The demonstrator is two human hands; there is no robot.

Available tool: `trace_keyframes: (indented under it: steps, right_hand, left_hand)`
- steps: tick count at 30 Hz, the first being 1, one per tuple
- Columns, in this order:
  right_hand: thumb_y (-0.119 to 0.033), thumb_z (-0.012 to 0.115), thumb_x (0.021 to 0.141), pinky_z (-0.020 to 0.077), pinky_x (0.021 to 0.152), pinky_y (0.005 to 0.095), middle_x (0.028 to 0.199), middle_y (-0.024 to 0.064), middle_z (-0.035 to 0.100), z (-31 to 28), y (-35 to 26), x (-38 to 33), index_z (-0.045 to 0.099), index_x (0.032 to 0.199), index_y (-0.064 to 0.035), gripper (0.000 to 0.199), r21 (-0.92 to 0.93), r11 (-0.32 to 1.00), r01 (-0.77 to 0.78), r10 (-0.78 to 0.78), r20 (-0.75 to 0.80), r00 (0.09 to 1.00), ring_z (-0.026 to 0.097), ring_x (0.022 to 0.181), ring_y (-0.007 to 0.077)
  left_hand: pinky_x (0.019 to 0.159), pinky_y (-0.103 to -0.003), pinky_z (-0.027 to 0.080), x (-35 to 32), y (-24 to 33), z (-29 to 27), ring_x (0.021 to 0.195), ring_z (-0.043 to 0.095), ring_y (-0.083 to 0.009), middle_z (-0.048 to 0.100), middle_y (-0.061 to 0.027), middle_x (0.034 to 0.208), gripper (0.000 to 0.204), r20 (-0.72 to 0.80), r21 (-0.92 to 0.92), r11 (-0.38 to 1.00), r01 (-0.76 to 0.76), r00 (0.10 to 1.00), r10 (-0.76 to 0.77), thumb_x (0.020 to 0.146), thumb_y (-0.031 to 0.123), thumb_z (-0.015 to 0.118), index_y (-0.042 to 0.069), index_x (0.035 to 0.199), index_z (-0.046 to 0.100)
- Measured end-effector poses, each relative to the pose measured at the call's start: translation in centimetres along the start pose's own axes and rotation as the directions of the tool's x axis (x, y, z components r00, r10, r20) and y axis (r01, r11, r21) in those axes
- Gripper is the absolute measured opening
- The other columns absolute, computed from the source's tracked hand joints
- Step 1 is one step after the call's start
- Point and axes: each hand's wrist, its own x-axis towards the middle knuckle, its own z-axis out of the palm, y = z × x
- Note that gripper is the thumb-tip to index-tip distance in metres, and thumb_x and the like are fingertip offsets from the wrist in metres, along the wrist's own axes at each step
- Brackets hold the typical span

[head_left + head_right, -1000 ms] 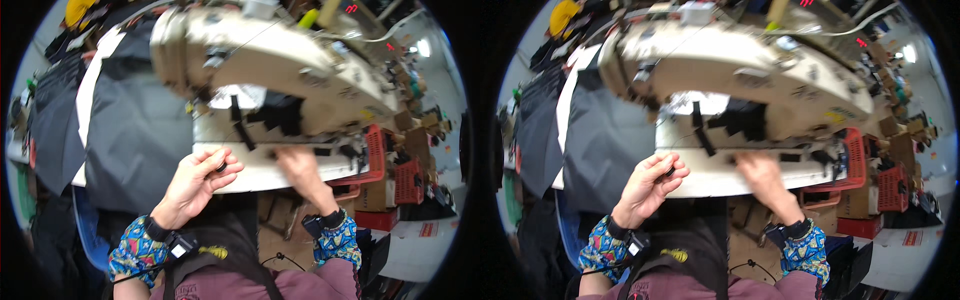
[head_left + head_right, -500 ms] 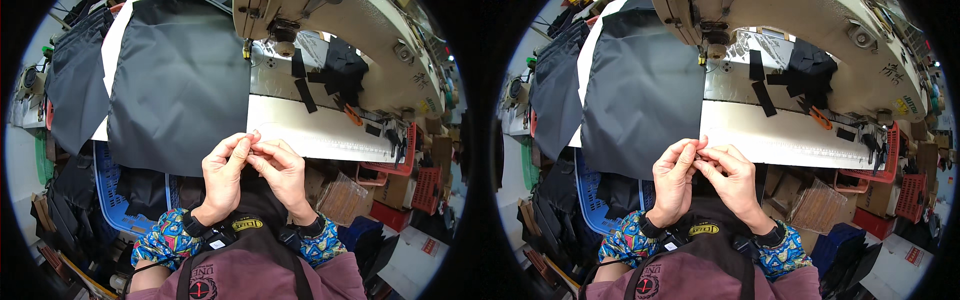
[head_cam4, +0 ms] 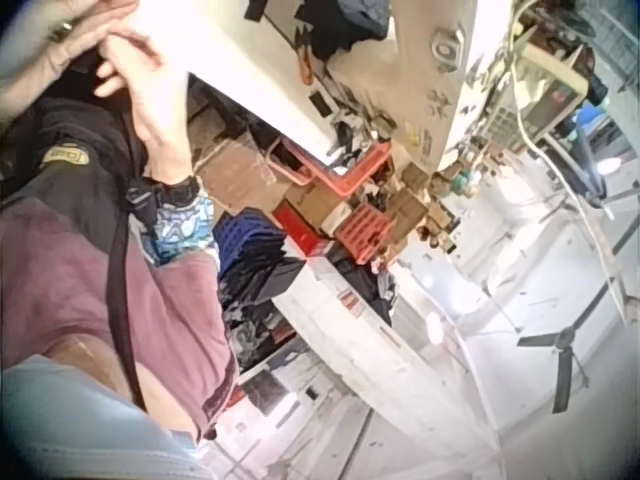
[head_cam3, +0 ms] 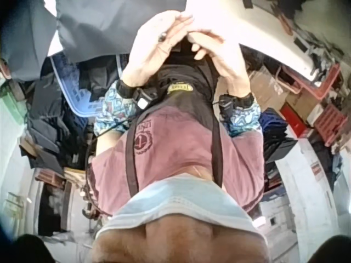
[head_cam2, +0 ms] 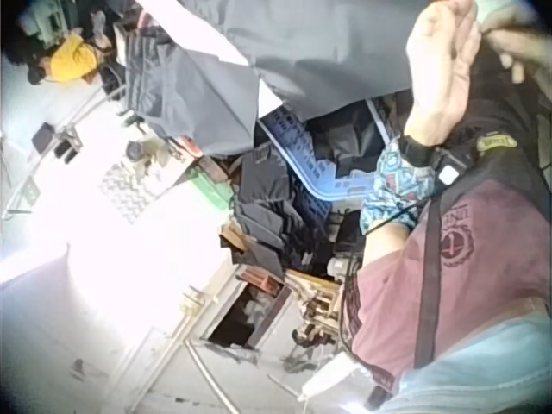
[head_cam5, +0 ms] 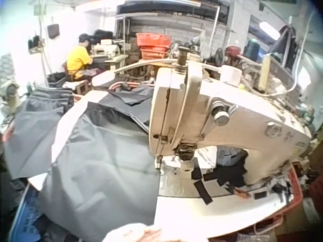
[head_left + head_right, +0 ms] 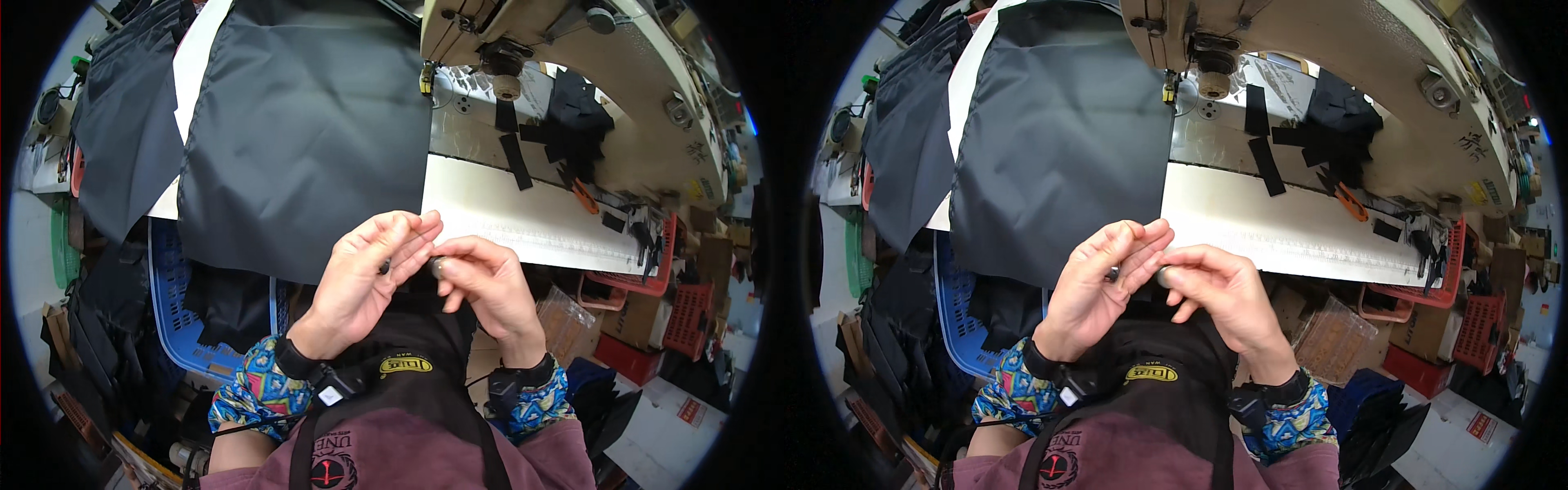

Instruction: The person sews a black fabric bag using a sewing machine, periodically folding the edges and inserting a small black strap into the seam. They handle the fabric pieces one at a time, occasionally replacing the bobbin before resuming the sewing process.

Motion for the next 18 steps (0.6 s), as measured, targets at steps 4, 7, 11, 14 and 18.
trace_keyframes:
  steps: [4, 7, 11, 14, 18]
  right_hand:
    - [-0.005, 0.057, 0.1, 0.061, 0.066, 0.0206, 0.104, 0.0105, 0.066, -1.9, 1.0, 0.3, 0.058, 0.123, 0.0005, 0.023, 0.764, 0.645, 0.019, -0.04, 0.009, 0.999, 0.069, 0.091, 0.0168]
    - [-0.006, 0.057, 0.101, 0.0613, 0.067, 0.0203, 0.106, 0.0108, 0.066, -1.5, 1.8, 0.1, 0.057, 0.123, -0.0002, 0.022, 0.754, 0.657, -0.002, -0.032, 0.03, 0.999, 0.069, 0.094, 0.0174]
    - [-0.005, 0.059, 0.1, 0.0633, 0.069, 0.0253, 0.105, 0.0116, 0.068, -0.1, 2.7, 0.3, 0.06, 0.122, 0.0002, 0.022, 0.619, 0.781, 0.084, -0.118, 0.013, 0.993, 0.071, 0.097, 0.0212]
    - [-0.004, 0.06, 0.099, 0.0637, 0.071, 0.0275, 0.109, 0.0127, 0.068, 1.4, 2.9, 0.5, 0.06, 0.122, 0.0004, 0.024, 0.414, 0.885, 0.213, -0.212, -0.051, 0.976, 0.07, 0.097, 0.0219]
    - [-0.002, 0.063, 0.097, 0.0624, 0.071, 0.0282, 0.112, 0.0117, 0.068, 2.5, 3.1, 0.7, 0.062, 0.12, 0.0015, 0.024, 0.249, 0.925, 0.286, -0.26, -0.13, 0.957, 0.07, 0.097, 0.0199]
  left_hand:
    - [0.114, -0.04, 0.046, 0.8, 0.7, -0.5, 0.135, 0.05, -0.0345, 0.055, -0.0246, 0.139, 0.048, 0.09, -0.307, 0.944, 0.124, 0.991, -0.101, 0.11, 0.034, 0.038, -0.008, 0.123, 0.057]
    - [0.115, -0.041, 0.045, 1.1, 0.9, -0.9, 0.135, 0.049, -0.0357, 0.053, -0.0255, 0.14, 0.052, 0.157, -0.363, 0.92, 0.149, 0.983, -0.098, 0.11, 0.037, 0.036, -0.009, 0.127, 0.054]
    - [0.114, -0.043, 0.045, 1.1, 0.8, -0.1, 0.139, 0.045, -0.0364, 0.049, -0.027, 0.143, 0.047, 0.127, -0.354, 0.926, 0.133, 0.987, -0.093, 0.109, 0.028, 0.037, -0.011, 0.133, 0.049]
    - [0.109, -0.043, 0.049, 0.9, 0.5, -0.1, 0.142, 0.041, -0.0356, 0.046, -0.0263, 0.147, 0.042, 0.114, -0.347, 0.931, 0.112, 0.99, -0.077, 0.106, 0.015, 0.039, -0.009, 0.141, 0.043]
    - [0.114, -0.041, 0.042, 1.0, 0.3, 0.6, 0.142, 0.041, -0.0341, 0.045, -0.0239, 0.147, 0.042, 0.109, -0.206, 0.978, -0.025, 0.993, 0.048, 0.105, 0.011, 0.043, -0.008, 0.143, 0.039]
